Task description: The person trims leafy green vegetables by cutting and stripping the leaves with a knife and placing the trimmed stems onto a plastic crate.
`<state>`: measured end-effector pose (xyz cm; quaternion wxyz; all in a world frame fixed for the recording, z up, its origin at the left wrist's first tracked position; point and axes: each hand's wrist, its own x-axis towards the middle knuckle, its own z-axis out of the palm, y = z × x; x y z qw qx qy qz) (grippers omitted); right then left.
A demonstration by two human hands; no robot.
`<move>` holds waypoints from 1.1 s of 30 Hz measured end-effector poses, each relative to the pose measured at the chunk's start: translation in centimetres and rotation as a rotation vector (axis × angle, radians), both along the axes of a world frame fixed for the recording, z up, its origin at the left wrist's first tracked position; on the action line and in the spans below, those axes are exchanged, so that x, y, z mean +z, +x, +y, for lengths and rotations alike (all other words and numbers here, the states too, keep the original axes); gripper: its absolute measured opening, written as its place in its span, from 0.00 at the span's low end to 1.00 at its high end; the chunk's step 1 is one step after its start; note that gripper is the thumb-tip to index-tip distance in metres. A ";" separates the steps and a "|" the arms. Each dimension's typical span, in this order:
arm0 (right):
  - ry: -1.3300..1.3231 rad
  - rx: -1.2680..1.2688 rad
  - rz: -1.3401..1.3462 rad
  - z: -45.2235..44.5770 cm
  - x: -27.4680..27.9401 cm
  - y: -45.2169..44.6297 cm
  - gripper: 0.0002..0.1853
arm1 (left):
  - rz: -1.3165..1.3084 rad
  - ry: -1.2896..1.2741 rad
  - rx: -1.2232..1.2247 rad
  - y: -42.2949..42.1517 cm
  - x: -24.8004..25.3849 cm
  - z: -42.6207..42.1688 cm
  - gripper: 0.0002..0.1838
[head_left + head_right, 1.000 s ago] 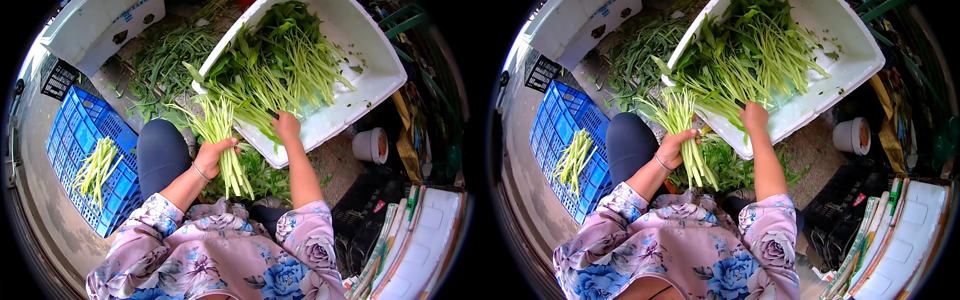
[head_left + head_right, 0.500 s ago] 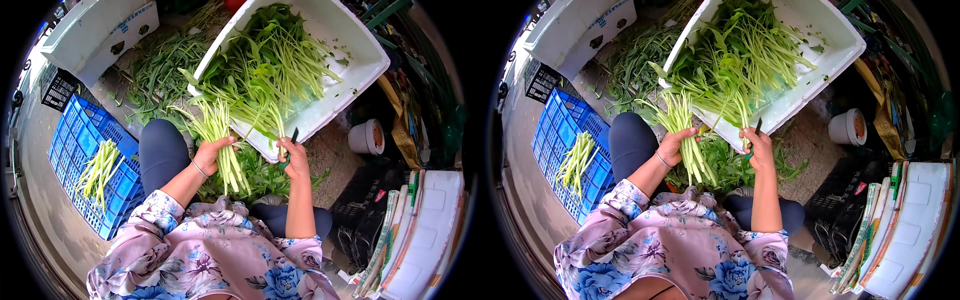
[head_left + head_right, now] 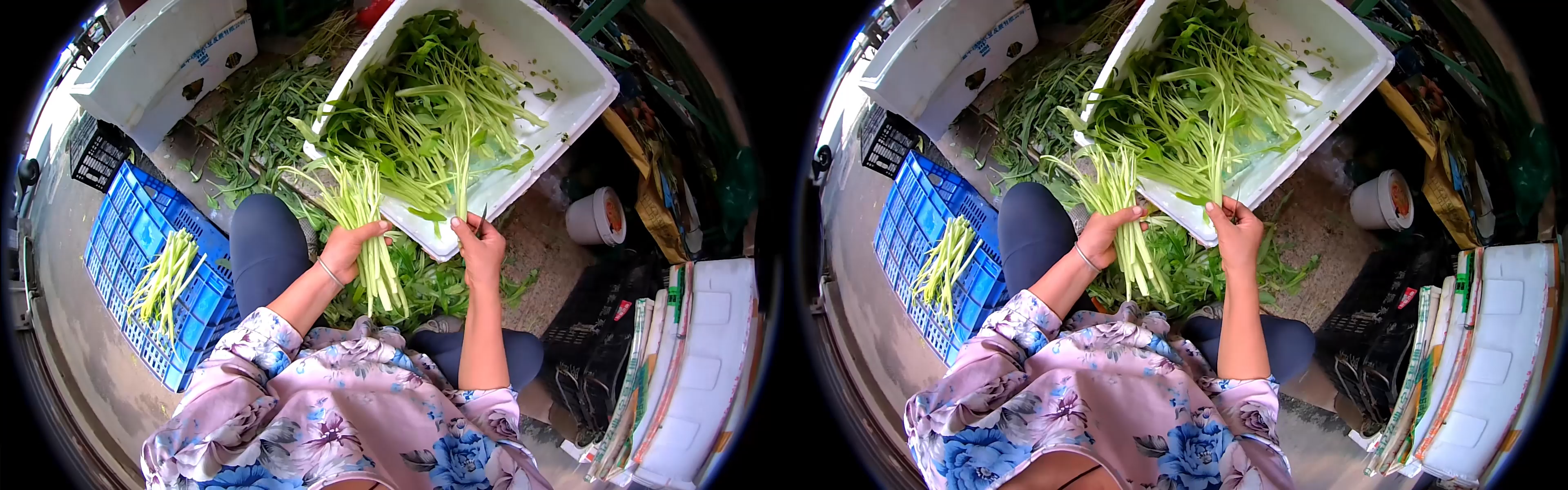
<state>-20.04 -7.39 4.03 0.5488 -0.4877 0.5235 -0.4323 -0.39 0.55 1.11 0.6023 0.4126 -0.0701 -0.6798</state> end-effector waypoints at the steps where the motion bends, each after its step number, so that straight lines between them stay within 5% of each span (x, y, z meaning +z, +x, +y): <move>1: -0.083 0.025 0.013 0.5 0.0 0.5 0.14 | -0.013 -0.031 -0.013 -0.1 0.3 0.0 0.13; 13: -0.608 0.087 0.696 6.6 1.1 3.1 0.14 | -0.057 -0.120 0.019 -3.1 1.7 -1.6 0.17; 21: -0.704 0.137 0.735 8.2 0.5 3.5 0.21 | -0.107 -0.186 -0.014 -3.0 1.6 -1.2 0.15; 25: -0.700 0.184 0.617 8.4 0.9 3.4 0.20 | -0.075 -0.168 -0.057 -2.2 1.8 -0.9 0.15; 29: -0.288 0.123 0.108 6.9 1.3 2.5 0.11 | -0.037 -0.164 -0.130 -1.1 1.6 -0.6 0.20; 31: 0.197 0.274 -0.337 5.5 2.6 1.2 0.18 | 0.002 -0.190 -0.183 -0.9 2.3 -0.4 0.19; 33: 0.252 0.296 -0.429 4.4 2.6 1.3 0.22 | -0.027 -0.213 -0.219 -1.0 2.4 -0.3 0.20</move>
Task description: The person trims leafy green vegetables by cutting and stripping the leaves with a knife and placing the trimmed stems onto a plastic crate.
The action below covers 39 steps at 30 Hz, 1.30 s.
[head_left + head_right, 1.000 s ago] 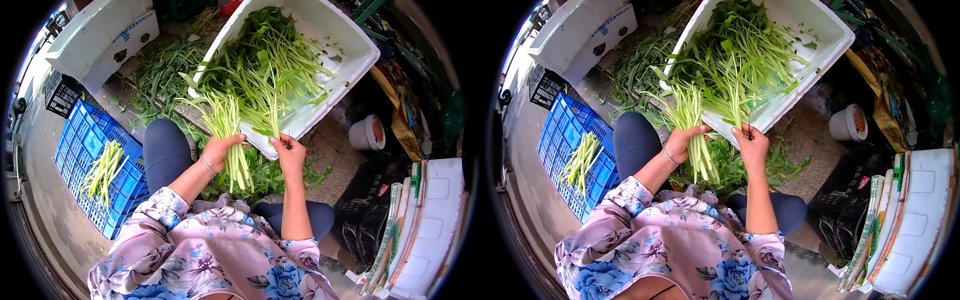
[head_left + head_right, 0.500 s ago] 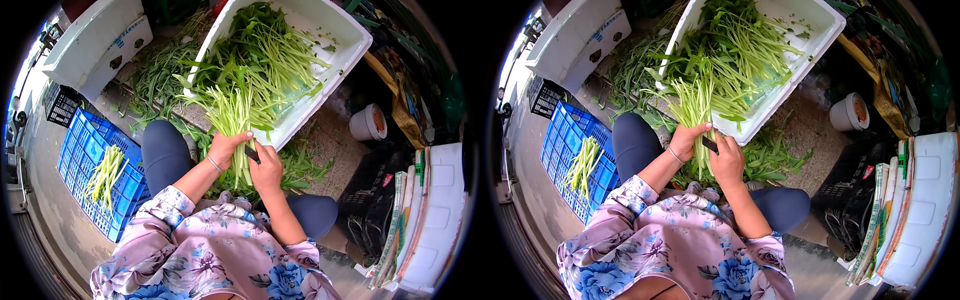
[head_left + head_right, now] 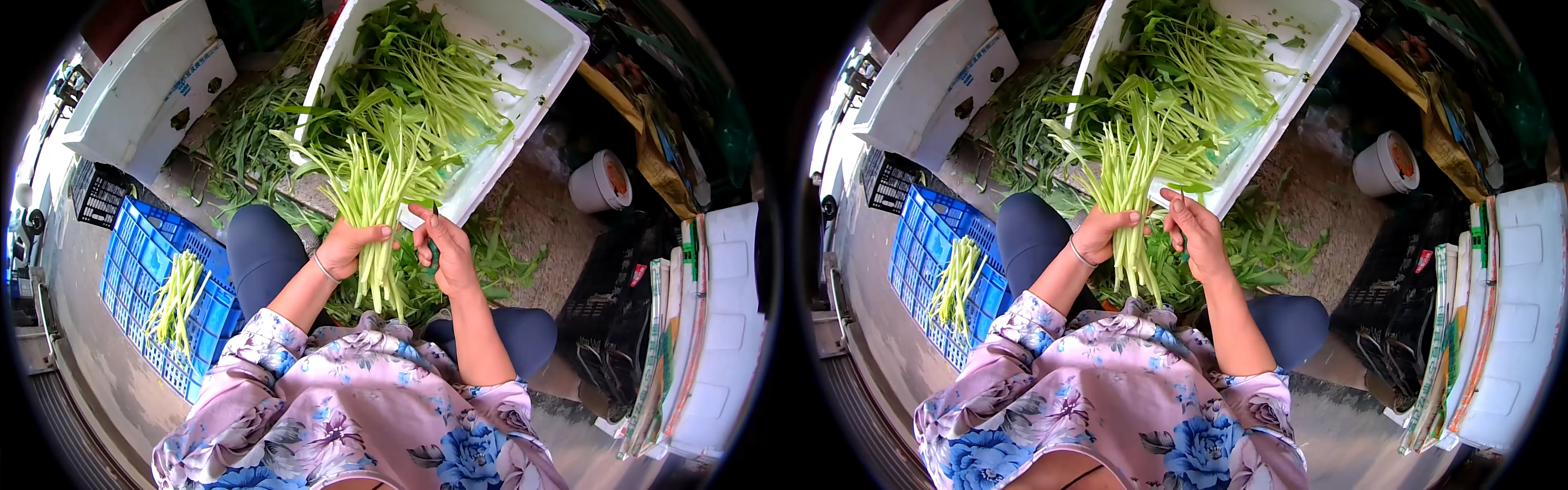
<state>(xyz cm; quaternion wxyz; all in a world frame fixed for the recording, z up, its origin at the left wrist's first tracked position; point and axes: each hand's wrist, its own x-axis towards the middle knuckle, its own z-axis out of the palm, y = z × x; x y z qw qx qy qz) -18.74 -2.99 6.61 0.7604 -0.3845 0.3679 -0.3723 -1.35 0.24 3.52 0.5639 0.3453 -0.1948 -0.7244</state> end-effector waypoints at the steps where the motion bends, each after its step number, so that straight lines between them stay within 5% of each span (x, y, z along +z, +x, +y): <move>1: -0.032 -0.005 0.013 -0.4 0.0 0.2 0.23 | -0.031 -0.040 -0.037 0.0 0.0 0.1 0.23; 13: -0.014 -0.143 0.021 -1.2 -1.0 0.8 0.08 | 0.075 -0.060 -0.070 -0.4 -0.1 0.8 0.23; 24: -0.033 -0.282 -0.034 -0.8 -2.6 0.3 0.11 | -0.089 0.079 -0.088 -2.0 -0.6 0.9 0.19; 27: -0.027 -0.128 -0.133 -0.8 -2.1 -1.0 0.27 | -0.125 0.126 -0.053 -1.6 -0.6 0.9 0.17; 30: 0.030 -0.029 -0.284 -0.5 -2.4 -2.1 0.29 | -0.186 0.131 -0.014 -1.4 -0.1 0.9 0.16; 39: 0.080 0.002 -0.065 -0.6 -3.5 -3.3 0.19 | -0.518 -0.067 -0.067 -1.0 -0.5 1.0 0.14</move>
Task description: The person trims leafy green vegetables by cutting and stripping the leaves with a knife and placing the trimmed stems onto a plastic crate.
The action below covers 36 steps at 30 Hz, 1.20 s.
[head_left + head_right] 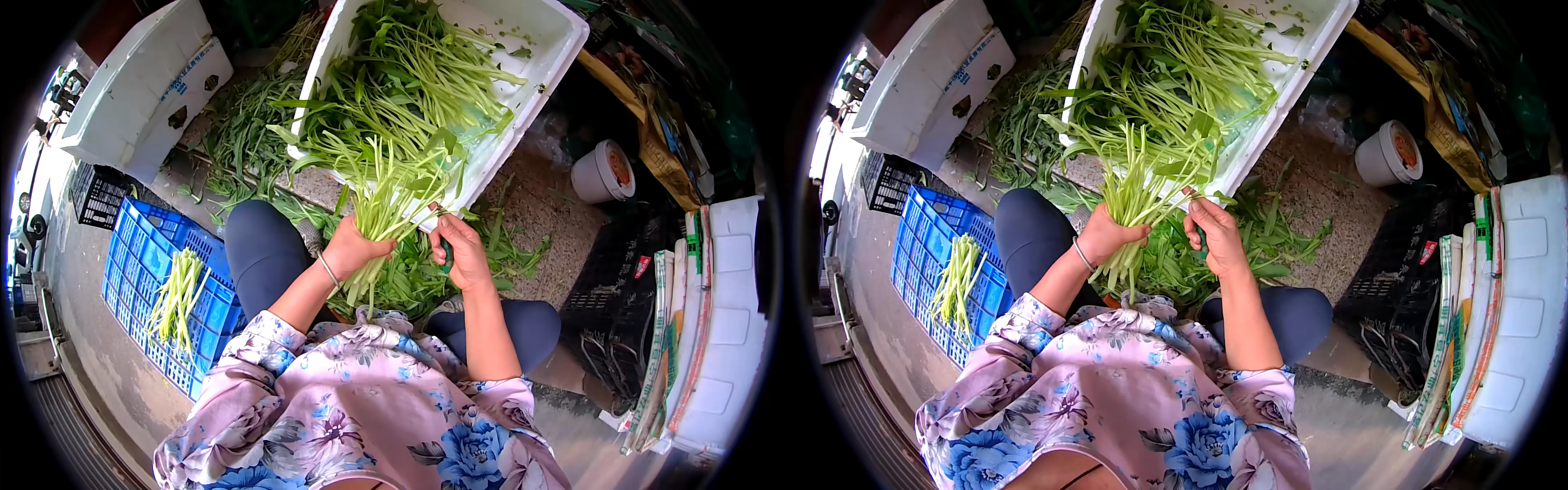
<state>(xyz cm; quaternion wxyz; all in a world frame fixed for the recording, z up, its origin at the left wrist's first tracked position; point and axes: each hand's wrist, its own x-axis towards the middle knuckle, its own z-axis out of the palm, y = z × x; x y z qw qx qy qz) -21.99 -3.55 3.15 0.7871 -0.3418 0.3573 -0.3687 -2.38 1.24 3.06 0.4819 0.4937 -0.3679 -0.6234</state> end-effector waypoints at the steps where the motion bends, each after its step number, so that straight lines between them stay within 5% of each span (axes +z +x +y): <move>1: -0.007 -0.005 0.041 0.1 -0.1 -0.1 0.19 | -0.018 -0.006 -0.015 0.2 -0.3 -0.1 0.13; 3: -0.012 -0.007 0.081 0.3 -0.3 -0.1 0.18 | -0.035 -0.009 -0.028 0.4 -0.4 -0.1 0.13; 6: -0.238 -0.193 0.554 0.7 -2.0 -0.7 0.18 | -0.105 0.061 -0.072 0.6 0.1 -0.1 0.13; 9: -0.279 -0.557 0.508 -0.1 -5.0 -2.8 0.20 | -0.111 0.081 -0.106 0.9 0.0 0.1 0.13; 11: 0.061 -0.678 0.362 1.1 -1.6 -3.3 0.21 | -0.038 0.118 -0.069 0.9 -1.0 0.2 0.13; 13: 0.144 -0.680 0.278 1.2 -1.3 -3.5 0.23 | -0.029 0.129 -0.078 0.7 -1.0 0.2 0.13; 15: 0.083 -0.251 0.076 1.6 -0.6 -3.1 0.23 | -0.025 0.139 -0.080 0.6 -1.1 0.2 0.13; 17: 0.041 -0.077 0.091 1.4 0.3 -1.9 0.23 | -0.040 0.110 -0.130 0.4 -1.0 0.3 0.11; 24: -0.012 -0.130 0.225 -1.8 0.4 -0.8 0.18 | -0.199 -0.016 -0.245 1.7 -0.9 0.5 0.11; 27: -0.135 -0.260 0.424 -2.3 0.7 -1.3 0.17 | -0.055 0.094 -0.258 2.4 -1.3 0.4 0.14; 29: -0.316 -0.479 0.294 -2.6 1.1 -2.0 0.17 | 0.054 0.110 -0.202 2.9 -1.4 0.4 0.15; 33: -0.239 -0.696 0.080 -2.5 2.1 -1.9 0.23 | 0.197 0.150 -0.109 3.6 -1.6 0.0 0.15; 36: -0.094 -0.243 0.006 -2.2 0.9 -1.0 0.26 | 0.207 0.138 -0.120 3.7 -1.8 -0.4 0.15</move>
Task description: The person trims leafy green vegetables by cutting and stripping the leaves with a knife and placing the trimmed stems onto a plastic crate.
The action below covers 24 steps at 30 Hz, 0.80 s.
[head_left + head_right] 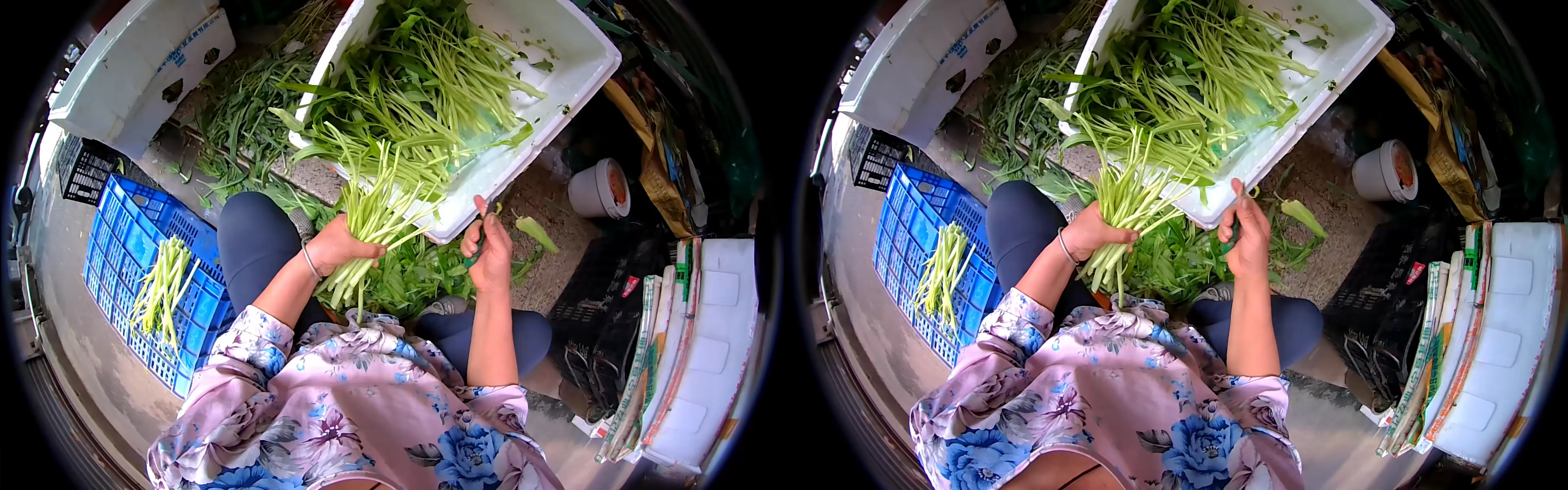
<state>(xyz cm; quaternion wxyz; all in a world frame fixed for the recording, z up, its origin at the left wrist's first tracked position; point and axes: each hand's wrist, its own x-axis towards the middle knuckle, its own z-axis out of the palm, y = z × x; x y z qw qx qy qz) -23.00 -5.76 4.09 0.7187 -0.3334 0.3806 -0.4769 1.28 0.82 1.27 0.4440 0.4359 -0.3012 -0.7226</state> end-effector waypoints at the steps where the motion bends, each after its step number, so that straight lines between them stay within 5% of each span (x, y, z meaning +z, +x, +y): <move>1: 0.043 0.131 -0.034 -0.2 -0.2 0.6 0.27 | -0.006 -0.009 -0.015 0.0 0.0 0.0 0.15; 7: 0.134 0.272 0.142 -3.3 1.2 3.9 0.23 | -0.085 -0.076 -0.078 0.1 0.3 0.0 0.13; 9: -0.139 0.257 0.534 -4.3 0.3 4.4 0.20 | -0.028 -0.030 -0.007 0.3 0.0 -0.1 0.13; 10: -0.347 0.119 0.630 -4.6 -0.4 4.9 0.18 | -0.019 0.017 -0.022 0.8 -0.1 -0.2 0.22; 15: -0.612 -0.089 0.884 -7.3 -1.8 5.3 0.19 | 0.057 -0.004 0.039 1.0 -0.3 -0.4 0.21; 17: -0.246 0.283 0.912 -7.8 -2.6 5.6 0.21 | 0.148 0.067 0.376 0.8 -0.3 -0.6 0.14; 19: -0.346 0.594 1.272 -6.9 -2.9 6.2 0.19 | 0.175 0.057 0.448 1.2 0.0 -1.0 0.15; 22: -0.444 1.167 1.456 -4.1 -3.3 5.7 0.20 | 0.243 0.037 0.596 2.0 -0.1 -1.2 0.17; 23: -0.146 1.449 1.277 -3.6 -3.1 5.5 0.28 | 0.244 0.039 0.600 2.2 -0.2 -1.2 0.17; 24: -0.118 1.425 1.155 -3.7 -3.0 5.2 0.33 | 0.211 0.020 0.608 2.2 -0.1 -1.2 0.17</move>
